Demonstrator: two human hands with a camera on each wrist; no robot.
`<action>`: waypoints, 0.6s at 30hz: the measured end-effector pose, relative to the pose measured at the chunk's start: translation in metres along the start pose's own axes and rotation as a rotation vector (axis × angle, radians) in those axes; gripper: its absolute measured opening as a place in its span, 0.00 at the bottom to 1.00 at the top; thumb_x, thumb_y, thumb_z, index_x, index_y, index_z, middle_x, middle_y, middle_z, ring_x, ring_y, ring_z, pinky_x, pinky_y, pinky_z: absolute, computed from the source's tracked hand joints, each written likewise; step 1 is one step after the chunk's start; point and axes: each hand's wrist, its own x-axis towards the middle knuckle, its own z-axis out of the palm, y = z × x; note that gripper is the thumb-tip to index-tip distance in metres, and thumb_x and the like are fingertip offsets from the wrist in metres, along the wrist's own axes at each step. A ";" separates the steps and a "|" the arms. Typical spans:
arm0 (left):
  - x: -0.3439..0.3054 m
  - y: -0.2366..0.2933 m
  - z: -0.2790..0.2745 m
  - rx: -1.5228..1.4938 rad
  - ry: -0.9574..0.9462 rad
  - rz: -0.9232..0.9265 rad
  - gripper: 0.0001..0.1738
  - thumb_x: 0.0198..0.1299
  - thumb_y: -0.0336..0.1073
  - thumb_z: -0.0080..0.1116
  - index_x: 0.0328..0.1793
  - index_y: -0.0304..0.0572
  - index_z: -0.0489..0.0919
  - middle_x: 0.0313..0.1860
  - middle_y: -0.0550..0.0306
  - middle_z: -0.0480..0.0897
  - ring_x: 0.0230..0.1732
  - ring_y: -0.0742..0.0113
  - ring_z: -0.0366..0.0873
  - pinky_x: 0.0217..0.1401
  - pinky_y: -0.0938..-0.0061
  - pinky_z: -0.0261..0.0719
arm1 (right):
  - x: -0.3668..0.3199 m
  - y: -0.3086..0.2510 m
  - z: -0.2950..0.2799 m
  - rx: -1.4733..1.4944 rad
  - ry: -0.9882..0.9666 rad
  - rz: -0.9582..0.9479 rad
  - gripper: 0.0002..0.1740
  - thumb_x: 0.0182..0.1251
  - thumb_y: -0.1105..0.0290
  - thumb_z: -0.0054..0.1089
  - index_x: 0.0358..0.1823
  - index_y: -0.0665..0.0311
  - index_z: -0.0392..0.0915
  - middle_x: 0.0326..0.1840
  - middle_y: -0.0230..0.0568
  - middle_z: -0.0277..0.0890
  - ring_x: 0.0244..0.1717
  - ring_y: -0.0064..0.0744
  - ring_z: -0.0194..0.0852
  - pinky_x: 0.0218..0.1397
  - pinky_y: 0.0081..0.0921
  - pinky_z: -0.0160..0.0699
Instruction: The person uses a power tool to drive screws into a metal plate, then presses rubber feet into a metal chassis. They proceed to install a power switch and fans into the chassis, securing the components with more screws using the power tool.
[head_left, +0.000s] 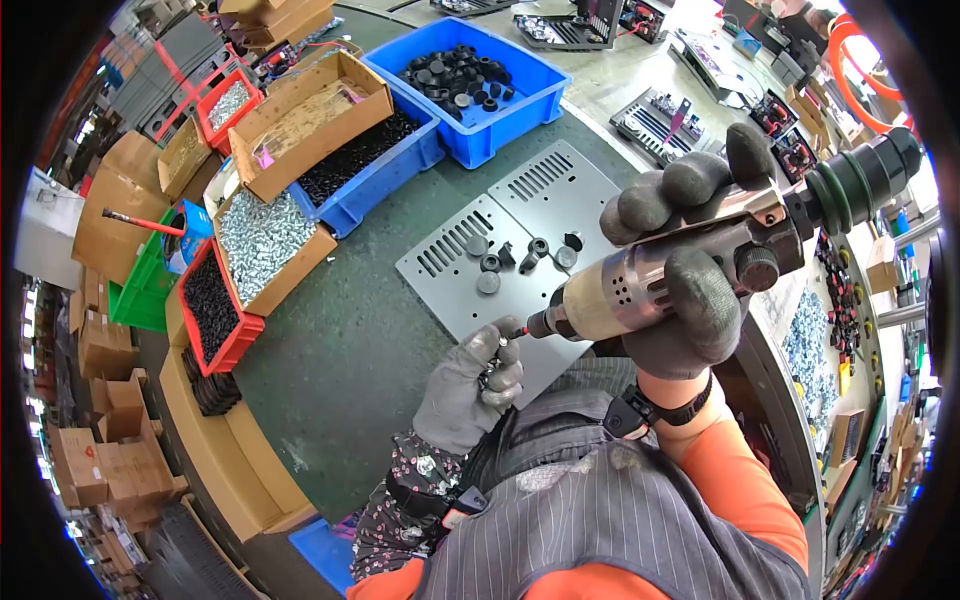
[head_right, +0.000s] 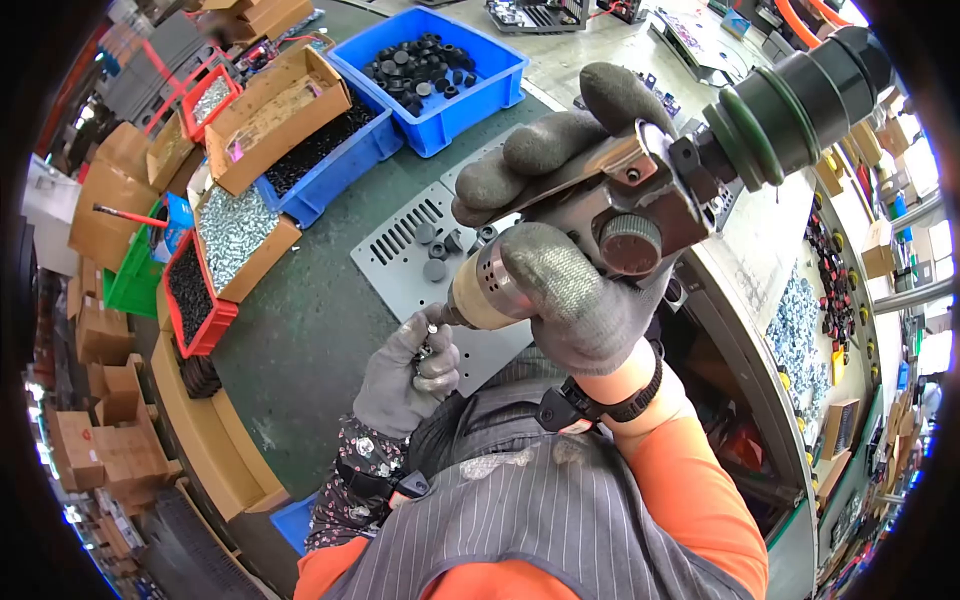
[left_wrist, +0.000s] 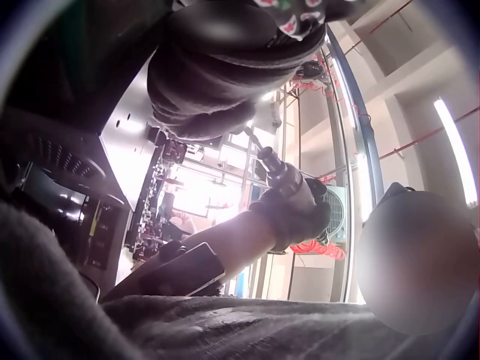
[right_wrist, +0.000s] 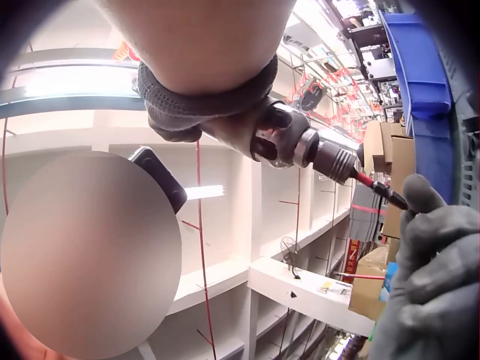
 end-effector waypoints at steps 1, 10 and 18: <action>0.000 0.000 0.001 -0.015 -0.016 -0.018 0.18 0.66 0.43 0.52 0.55 0.40 0.74 0.31 0.64 0.76 0.23 0.78 0.62 0.21 0.87 0.61 | 0.000 0.002 -0.001 0.052 -0.004 -0.009 0.45 0.49 0.75 0.64 0.70 0.61 0.50 0.49 0.40 0.70 0.46 0.38 0.75 0.47 0.38 0.79; 0.005 -0.004 -0.002 -0.071 -0.211 -0.131 0.20 0.67 0.46 0.50 0.54 0.39 0.73 0.30 0.65 0.76 0.22 0.81 0.61 0.20 0.88 0.61 | -0.001 0.003 -0.014 0.083 -0.232 -0.092 0.43 0.52 0.71 0.63 0.70 0.56 0.53 0.50 0.35 0.66 0.42 0.29 0.66 0.44 0.30 0.69; 0.026 0.059 -0.002 0.845 0.093 0.074 0.18 0.66 0.44 0.52 0.50 0.37 0.78 0.30 0.67 0.75 0.27 0.82 0.67 0.27 0.85 0.67 | 0.035 0.007 -0.037 -0.104 0.200 -0.056 0.35 0.56 0.75 0.53 0.67 0.70 0.56 0.49 0.46 0.73 0.46 0.38 0.79 0.51 0.36 0.79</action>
